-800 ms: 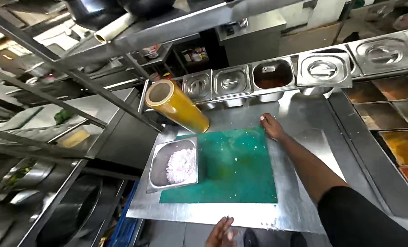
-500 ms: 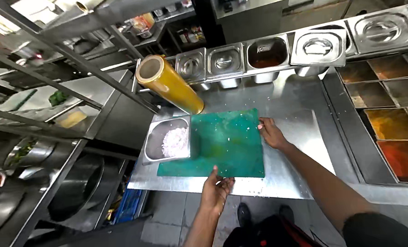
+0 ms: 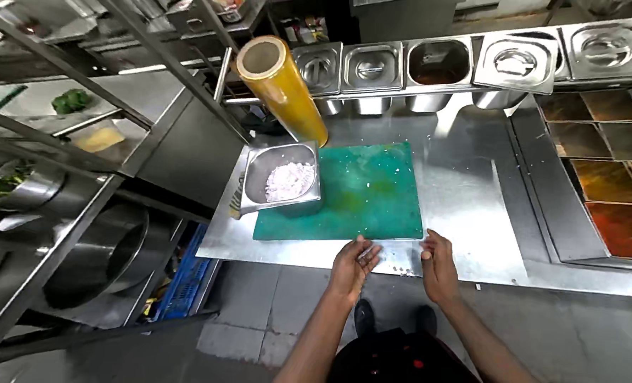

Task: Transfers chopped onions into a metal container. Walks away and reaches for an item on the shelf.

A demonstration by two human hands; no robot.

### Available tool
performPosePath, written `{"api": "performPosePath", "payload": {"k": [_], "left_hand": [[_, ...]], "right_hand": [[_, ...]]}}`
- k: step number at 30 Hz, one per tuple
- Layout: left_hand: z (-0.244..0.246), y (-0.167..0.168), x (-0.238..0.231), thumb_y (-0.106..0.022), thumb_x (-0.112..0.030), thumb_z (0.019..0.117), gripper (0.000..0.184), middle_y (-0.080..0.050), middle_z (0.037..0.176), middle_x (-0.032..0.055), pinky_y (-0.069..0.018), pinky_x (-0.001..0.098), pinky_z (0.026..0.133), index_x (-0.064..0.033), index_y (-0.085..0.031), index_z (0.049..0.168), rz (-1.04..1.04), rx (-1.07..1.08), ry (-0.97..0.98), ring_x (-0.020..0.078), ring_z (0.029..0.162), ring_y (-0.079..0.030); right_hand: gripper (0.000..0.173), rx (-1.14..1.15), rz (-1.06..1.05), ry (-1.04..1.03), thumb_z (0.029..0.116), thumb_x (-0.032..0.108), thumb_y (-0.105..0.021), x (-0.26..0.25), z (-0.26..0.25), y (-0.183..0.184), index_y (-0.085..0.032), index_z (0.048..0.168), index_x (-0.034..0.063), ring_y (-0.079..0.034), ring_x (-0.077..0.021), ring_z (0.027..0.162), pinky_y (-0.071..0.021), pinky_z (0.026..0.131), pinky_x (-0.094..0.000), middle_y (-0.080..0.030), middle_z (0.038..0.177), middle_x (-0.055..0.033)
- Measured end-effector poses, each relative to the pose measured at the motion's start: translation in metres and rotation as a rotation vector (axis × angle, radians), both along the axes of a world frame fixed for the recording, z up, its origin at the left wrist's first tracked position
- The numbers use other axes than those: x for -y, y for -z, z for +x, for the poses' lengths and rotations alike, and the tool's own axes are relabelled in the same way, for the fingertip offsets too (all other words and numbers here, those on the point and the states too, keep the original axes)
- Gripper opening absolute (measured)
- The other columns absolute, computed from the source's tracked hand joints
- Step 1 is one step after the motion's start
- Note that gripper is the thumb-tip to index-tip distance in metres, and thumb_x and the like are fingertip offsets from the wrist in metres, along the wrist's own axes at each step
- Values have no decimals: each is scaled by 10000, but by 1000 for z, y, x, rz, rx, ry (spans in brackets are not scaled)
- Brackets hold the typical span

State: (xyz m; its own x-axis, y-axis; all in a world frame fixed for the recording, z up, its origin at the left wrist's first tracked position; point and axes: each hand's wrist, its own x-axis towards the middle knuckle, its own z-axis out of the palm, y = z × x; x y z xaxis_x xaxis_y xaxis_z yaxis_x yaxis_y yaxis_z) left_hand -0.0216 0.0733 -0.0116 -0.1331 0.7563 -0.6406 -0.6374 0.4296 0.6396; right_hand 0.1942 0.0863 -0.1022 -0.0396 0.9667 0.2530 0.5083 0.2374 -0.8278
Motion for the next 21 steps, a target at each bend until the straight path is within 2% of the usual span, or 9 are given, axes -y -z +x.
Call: {"api": "performPosePath", "payload": {"k": [2,6,8,10,12,15,17,19,21], "left_hand": [[-6,9,24,-396,-253,1118,359,-694,1153,171,-593,420,872,11,-604,1243,-33,4,92,284,1015,-704],[5,32,60,-350,-317,1124,430,-719,1085,154,-611,413,802,8,-619,1204,-286,129,324,270,931,-725],[9,49,61,-247,-362,1124,536,-715,1143,177,-594,435,853,10,-613,1244,-387,254,405,300,1001,-718],[14,66,51,-202,-369,1116,585,-707,1188,197,-581,448,888,14,-614,1276,-450,351,433,321,1057,-706],[19,79,40,-199,-357,1116,584,-698,1211,211,-575,452,917,23,-601,1305,-482,432,463,331,1088,-699],[23,89,33,-172,-357,1113,601,-684,1243,220,-559,452,960,39,-574,1322,-469,533,477,334,1132,-684],[23,88,26,-158,-364,1117,618,-689,1229,220,-554,455,967,43,-578,1317,-445,574,455,334,1125,-684],[23,84,22,-196,-352,1116,561,-714,1078,163,-580,431,873,8,-612,1224,-441,549,434,279,967,-708],[21,87,22,-223,-365,1108,502,-708,959,103,-574,389,756,-50,-611,1144,-437,528,421,219,837,-691]], "right_hand": [[760,-60,14,15,1063,606,-282,12,-10,0,-469,1462,-13,-670,-196,1036,-594,898,-411,-617,1249,-170],[752,-398,-94,149,1052,600,-314,9,11,-9,-453,1452,-21,-690,-192,1068,-594,941,-418,-633,1281,-142],[690,-262,27,365,1078,511,-294,5,46,-12,-467,1390,-81,-643,-175,1122,-541,995,-381,-629,1260,-166],[609,-8,97,564,1079,385,-307,-1,82,-6,-467,1361,-131,-583,-333,1211,-483,1049,-482,-567,1301,-296],[586,122,60,673,1081,368,-322,-5,94,-2,-479,1355,-126,-572,-407,1204,-470,1038,-543,-551,1289,-332],[595,192,44,626,1069,382,-321,5,53,3,-520,1321,-119,-619,-394,1134,-507,982,-550,-602,1235,-305],[599,184,87,496,1066,399,-312,15,4,8,-593,1235,-103,-665,-330,1067,-559,937,-502,-658,1166,-249],[628,144,172,349,1070,457,-312,23,-47,12,-671,1115,-56,-696,-246,1003,-597,882,-435,-704,1084,-180],[617,84,222,237,1083,485,-316,22,-75,11,-703,1054,6,-706,-180,978,-611,864,-381,-723,1041,-117]]}}
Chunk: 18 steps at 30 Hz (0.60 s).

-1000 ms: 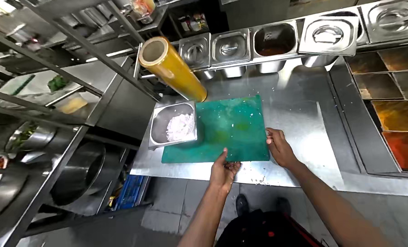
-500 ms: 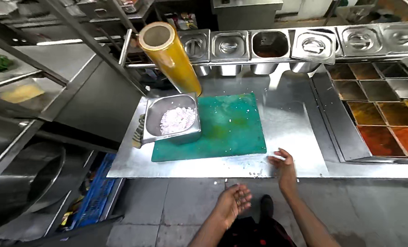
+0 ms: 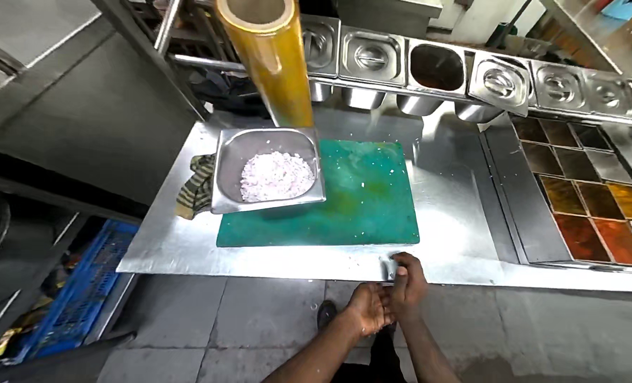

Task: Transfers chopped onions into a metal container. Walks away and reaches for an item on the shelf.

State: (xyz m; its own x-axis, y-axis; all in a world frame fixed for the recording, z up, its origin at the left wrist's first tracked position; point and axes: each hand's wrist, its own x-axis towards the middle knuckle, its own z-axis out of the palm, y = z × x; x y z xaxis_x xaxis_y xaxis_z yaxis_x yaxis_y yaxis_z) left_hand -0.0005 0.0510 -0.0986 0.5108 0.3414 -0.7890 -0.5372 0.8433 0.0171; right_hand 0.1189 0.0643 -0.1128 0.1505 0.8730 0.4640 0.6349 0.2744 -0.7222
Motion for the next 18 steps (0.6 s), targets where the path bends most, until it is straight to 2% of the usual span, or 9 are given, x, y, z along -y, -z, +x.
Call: {"api": "performPosePath", "payload": {"k": [1,3,5,8,10,12,15,17,18], "left_hand": [[-2,2,1,-220,-378,1109,516,-714,968,105,-582,397,765,-51,-615,1158,-3,19,-18,224,846,-699],[-4,5,3,-198,-382,1115,557,-713,1052,140,-577,457,873,-19,-608,1215,2,76,-54,268,950,-703],[1,6,3,-205,-366,1117,559,-710,1091,159,-566,469,922,4,-606,1239,-1,107,-92,286,995,-701],[10,5,2,-245,-353,1115,510,-712,1028,151,-584,454,876,0,-607,1185,-28,107,-138,278,929,-710],[14,4,1,-270,-337,1117,475,-708,1000,150,-591,446,859,-1,-601,1170,-44,98,-166,274,901,-712],[14,6,2,-285,-326,1113,451,-707,972,144,-594,435,835,-9,-604,1144,-22,119,-191,264,874,-710],[11,7,9,-319,-343,1098,446,-691,811,108,-594,377,664,-48,-624,962,19,125,-203,216,712,-687],[8,14,8,-347,-268,1081,400,-699,931,163,-601,404,726,5,-639,1098,-15,154,-175,259,803,-697],[9,14,8,-353,-246,1075,384,-701,961,172,-601,414,754,11,-633,1127,-24,122,-142,270,831,-700]], "right_hand": [[597,-23,1,-33,1089,480,-322,-2,-3,-2,-707,1039,26,-705,-155,943,-613,834,-362,-723,1011,-94],[597,-113,-57,-118,1102,478,-304,-9,4,-5,-710,1033,46,-701,-126,897,-608,800,-349,-729,974,-60],[601,-224,-160,-223,1105,476,-281,-14,15,-9,-706,1089,51,-701,-131,953,-599,859,-362,-736,1027,-53],[622,-275,-279,-390,1100,514,-283,-20,18,-15,-688,1211,54,-675,-161,1100,-563,981,-395,-718,1173,-68],[639,-226,-339,-491,1090,543,-280,-25,19,-19,-694,1237,78,-658,-168,1151,-548,1008,-414,-703,1232,-62],[660,-197,-362,-602,1079,577,-309,-23,22,-19,-727,1140,70,-694,-162,1042,-582,930,-409,-734,1130,-62],[643,-253,-334,-737,1074,569,-370,14,25,-12,-734,966,50,-709,-145,874,-610,814,-381,-742,940,-66],[610,-322,-263,-719,1074,579,-357,38,26,-9,-730,933,117,-705,-119,877,-589,830,-360,-743,908,-23],[590,-385,-244,-634,1073,586,-346,47,28,-12,-733,943,159,-703,-102,896,-583,846,-341,-746,921,10]]}}
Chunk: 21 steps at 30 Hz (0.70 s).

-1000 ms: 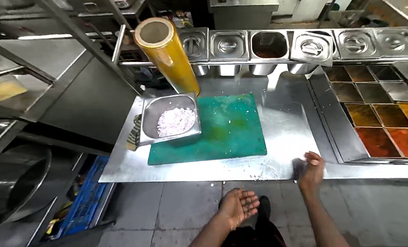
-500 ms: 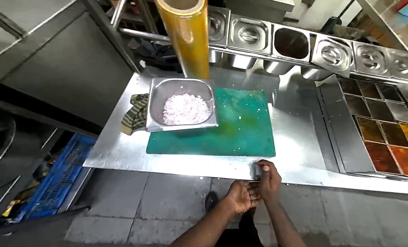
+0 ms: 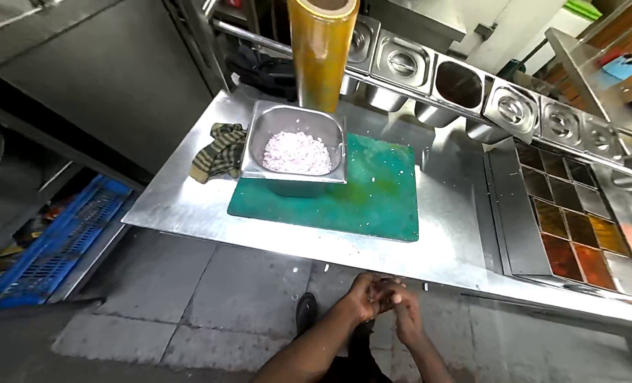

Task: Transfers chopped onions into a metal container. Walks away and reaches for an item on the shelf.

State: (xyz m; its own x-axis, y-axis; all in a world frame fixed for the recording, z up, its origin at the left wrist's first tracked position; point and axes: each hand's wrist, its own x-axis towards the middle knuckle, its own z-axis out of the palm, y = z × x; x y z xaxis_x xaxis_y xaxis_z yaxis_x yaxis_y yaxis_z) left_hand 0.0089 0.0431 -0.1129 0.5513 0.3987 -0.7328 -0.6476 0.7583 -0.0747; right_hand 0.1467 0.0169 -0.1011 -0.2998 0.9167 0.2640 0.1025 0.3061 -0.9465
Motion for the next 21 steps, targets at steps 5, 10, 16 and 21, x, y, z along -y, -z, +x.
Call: {"api": "performPosePath", "payload": {"k": [5,10,16,21], "left_hand": [[-8,9,16,-209,-310,1118,550,-723,1137,201,-585,423,887,40,-612,1254,84,-75,105,306,1035,-717],[-69,21,58,-275,-245,1112,477,-724,1119,225,-599,436,862,63,-623,1216,83,-216,-95,332,1021,-723],[-161,-24,96,-270,-287,1125,450,-735,923,162,-619,426,750,9,-605,1070,29,-494,-306,296,848,-740],[-186,-96,57,-291,-335,1128,443,-578,622,16,-538,272,493,-122,-500,800,103,-554,-608,139,532,-609]], "right_hand": [[324,-236,-577,891,1113,211,-384,4,25,-42,-592,980,1,-673,-132,685,-603,675,-312,-660,762,-32],[488,-328,-1185,1063,1069,529,-419,-26,55,-48,-517,1068,51,-536,-155,626,-508,589,-322,-531,787,-54],[772,-181,-1307,875,1030,662,-394,-59,-20,-70,-309,1571,118,-536,-325,1138,-476,890,-471,-441,1458,-230],[743,-198,-1353,735,1047,648,-358,-52,-41,-76,-365,1490,51,-609,-275,864,-520,735,-413,-581,1106,-212]]}}
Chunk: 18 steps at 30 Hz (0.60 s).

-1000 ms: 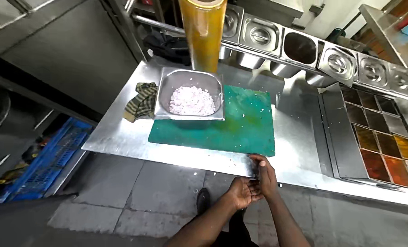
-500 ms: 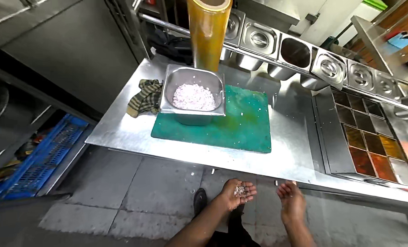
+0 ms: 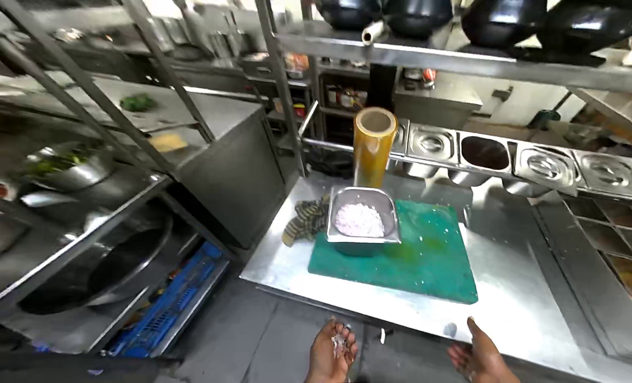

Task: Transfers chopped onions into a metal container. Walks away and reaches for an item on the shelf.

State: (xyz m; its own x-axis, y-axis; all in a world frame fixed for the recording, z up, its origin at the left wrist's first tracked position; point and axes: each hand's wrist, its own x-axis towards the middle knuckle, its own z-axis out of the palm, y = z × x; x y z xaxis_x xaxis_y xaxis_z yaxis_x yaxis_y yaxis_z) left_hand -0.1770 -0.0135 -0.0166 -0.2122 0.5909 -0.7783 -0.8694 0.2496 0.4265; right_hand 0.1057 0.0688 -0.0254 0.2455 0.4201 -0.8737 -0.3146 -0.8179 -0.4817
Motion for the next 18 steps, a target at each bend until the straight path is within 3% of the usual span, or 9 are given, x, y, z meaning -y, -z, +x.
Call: {"api": "performPosePath", "payload": {"k": [1,4,7,10,13,16,17,18], "left_hand": [[-3,-16,-13,-310,-329,1128,440,-593,635,22,-554,277,506,-114,-512,801,64,-2,-26,141,548,-627],[-11,-67,-53,-290,-316,1127,458,-627,672,29,-583,280,558,-107,-538,804,250,-21,-68,148,602,-661],[-22,-122,-96,-303,-283,1121,419,-634,685,46,-590,289,573,-90,-544,840,378,-103,-105,156,605,-663],[-30,-162,-135,-330,-267,1114,371,-622,709,62,-599,326,627,-73,-532,872,483,-229,-98,186,632,-663],[-23,-182,-163,-353,-287,1121,411,-663,734,64,-623,368,709,-66,-577,857,617,-417,-71,208,698,-705],[-10,-174,-187,-358,-281,1111,409,-712,813,66,-620,394,780,-73,-630,885,698,-647,-13,211,787,-725],[-9,-165,-196,-376,-288,1104,401,-730,879,76,-610,387,790,-61,-658,933,639,-740,49,200,828,-721],[-11,-153,-203,-394,-344,1107,431,-730,1026,105,-569,407,835,-38,-693,1058,534,-823,157,210,922,-689]], "right_hand": [[712,-32,8,-38,1060,621,-357,1,-3,-1,-414,1415,8,-641,-261,793,-549,704,-406,-619,994,-195],[685,-214,14,-117,1076,587,-337,2,-12,-12,-471,1277,-54,-689,-261,818,-591,763,-408,-659,952,-185],[660,-315,153,-233,1112,513,-234,-8,-22,-32,-634,1112,-12,-704,-249,787,-591,756,-411,-708,882,-135],[480,-369,491,-213,1130,357,-299,-41,-45,-89,-619,928,62,-676,-207,643,-603,656,-395,-667,714,-57],[422,-332,997,-265,1106,207,-264,-74,-77,-164,-546,812,94,-670,-168,684,-606,717,-364,-639,705,-22],[367,-187,1531,-251,1069,212,-316,-114,-122,-188,-613,860,157,-674,-112,762,-598,773,-335,-670,780,39],[341,-105,1624,-285,1073,216,-328,-129,-139,-179,-624,918,150,-681,-102,808,-606,794,-338,-681,841,42],[323,-16,1614,-391,1075,208,-347,-142,-155,-164,-642,993,106,-689,-122,879,-599,829,-364,-704,927,3]]}}
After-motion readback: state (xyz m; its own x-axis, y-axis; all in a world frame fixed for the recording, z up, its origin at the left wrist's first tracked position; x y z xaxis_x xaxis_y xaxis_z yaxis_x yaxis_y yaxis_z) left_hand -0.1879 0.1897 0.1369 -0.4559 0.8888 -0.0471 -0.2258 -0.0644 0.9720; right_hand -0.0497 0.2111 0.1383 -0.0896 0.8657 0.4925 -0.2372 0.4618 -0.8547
